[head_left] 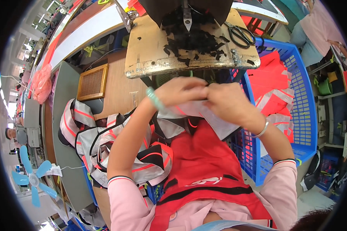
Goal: Inspecting and aligning textile pieces on a workstation in a garment factory.
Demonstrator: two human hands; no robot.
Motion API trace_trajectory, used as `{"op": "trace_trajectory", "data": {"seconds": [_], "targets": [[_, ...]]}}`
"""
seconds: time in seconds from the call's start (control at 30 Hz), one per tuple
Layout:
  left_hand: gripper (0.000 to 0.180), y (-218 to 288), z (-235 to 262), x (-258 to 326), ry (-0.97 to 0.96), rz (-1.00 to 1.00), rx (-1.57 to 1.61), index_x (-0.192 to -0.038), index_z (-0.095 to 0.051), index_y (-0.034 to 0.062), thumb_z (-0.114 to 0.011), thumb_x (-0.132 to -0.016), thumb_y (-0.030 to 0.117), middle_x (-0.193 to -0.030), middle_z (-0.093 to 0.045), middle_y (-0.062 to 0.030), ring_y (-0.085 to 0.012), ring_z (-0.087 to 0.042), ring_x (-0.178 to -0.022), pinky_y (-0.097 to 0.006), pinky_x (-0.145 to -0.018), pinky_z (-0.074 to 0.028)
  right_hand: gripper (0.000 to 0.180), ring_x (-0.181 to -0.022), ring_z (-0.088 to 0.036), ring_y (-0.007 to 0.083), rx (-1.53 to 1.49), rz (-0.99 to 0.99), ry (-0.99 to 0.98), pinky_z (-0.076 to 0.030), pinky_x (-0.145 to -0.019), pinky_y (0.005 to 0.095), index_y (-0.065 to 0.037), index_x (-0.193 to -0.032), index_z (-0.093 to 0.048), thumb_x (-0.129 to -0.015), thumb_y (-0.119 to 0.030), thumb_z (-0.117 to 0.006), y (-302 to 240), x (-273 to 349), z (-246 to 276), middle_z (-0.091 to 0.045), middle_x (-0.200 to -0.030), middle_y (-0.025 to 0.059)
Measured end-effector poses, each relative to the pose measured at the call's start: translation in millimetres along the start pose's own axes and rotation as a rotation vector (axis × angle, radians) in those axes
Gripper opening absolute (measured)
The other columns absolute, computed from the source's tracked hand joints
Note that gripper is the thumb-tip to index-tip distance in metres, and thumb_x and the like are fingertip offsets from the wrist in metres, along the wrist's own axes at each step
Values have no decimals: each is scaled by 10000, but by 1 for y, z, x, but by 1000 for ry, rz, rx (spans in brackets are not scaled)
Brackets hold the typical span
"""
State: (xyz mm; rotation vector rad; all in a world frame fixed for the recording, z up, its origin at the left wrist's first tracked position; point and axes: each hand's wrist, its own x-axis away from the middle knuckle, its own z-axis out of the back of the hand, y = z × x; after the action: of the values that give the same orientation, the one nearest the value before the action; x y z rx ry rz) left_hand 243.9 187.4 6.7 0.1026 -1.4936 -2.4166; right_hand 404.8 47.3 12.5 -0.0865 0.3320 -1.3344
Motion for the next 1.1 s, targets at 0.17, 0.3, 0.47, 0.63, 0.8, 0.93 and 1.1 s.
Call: {"op": "trace_trajectory", "data": {"seconds": [0.17, 0.3, 0.47, 0.63, 0.8, 0.93, 1.1], "targets": [[271, 3, -10, 55, 179, 238, -220, -1001, -648, -34, -692, -843, 181, -888, -659, -68, -123, -599, -832, -265, -762, -484, 191, -593, -528, 100, -625, -196, 86, -395, -520, 255, -19, -910, -622, -806, -150, -715, 23, 16, 28, -567, -716, 23], [285, 52, 25, 51, 343, 20, 92, -948, -665, -40, -738, -804, 194, -800, -656, -56, -88, -579, -761, -254, -710, -483, 204, -635, -563, 145, -771, -321, 89, -443, -587, 291, 6, -923, -634, -799, -155, -656, 26, 2, 56, -610, -716, 89], [397, 46, 77, 12, 240, 226, -130, -982, -671, -57, -756, -782, 276, -859, -666, -76, -123, -605, -808, -269, -749, -487, 272, -628, -510, 89, -764, -259, 110, -415, -572, 274, 10, -916, -630, -835, -249, -649, 58, -41, 42, -578, -674, 37], [299, 7, 110, -29, 195, 261, 4, -989, -678, -24, -755, -805, 200, -876, -651, 5, -58, -568, -782, -219, -740, -474, 295, -627, -490, 72, -791, -313, 97, -400, -564, 263, 14, -902, -624, -847, -275, -645, 87, -72, 29, -562, -680, 2], [302, -3, 121, -41, 221, 257, -29, -1017, -672, -32, -739, -821, 187, -890, -659, -6, -73, -592, -788, -222, -743, -489, 326, -676, -522, 82, -822, -343, 98, -430, -599, 264, 21, -953, -639, -845, -285, -660, 95, -88, 28, -614, -751, 26], [279, -5, 123, -45, 212, 278, 172, -1013, -672, -27, -732, -831, 176, -885, -662, -14, -74, -595, -776, -223, -733, -494, 322, -726, -497, 43, -771, -354, 59, -402, -628, 232, 7, -968, -629, -888, -304, -655, 97, -95, 34, -581, -763, -19], [272, -11, 125, -45, 245, 281, 166, -1017, -669, -25, -732, -832, 164, -879, -665, -17, -72, -599, -762, -226, -722, -500, 324, -738, -497, 45, -814, -328, 80, -407, -640, 228, 6, -980, -628, -889, -303, -656, 104, -100, 31, -588, -781, -20]]}}
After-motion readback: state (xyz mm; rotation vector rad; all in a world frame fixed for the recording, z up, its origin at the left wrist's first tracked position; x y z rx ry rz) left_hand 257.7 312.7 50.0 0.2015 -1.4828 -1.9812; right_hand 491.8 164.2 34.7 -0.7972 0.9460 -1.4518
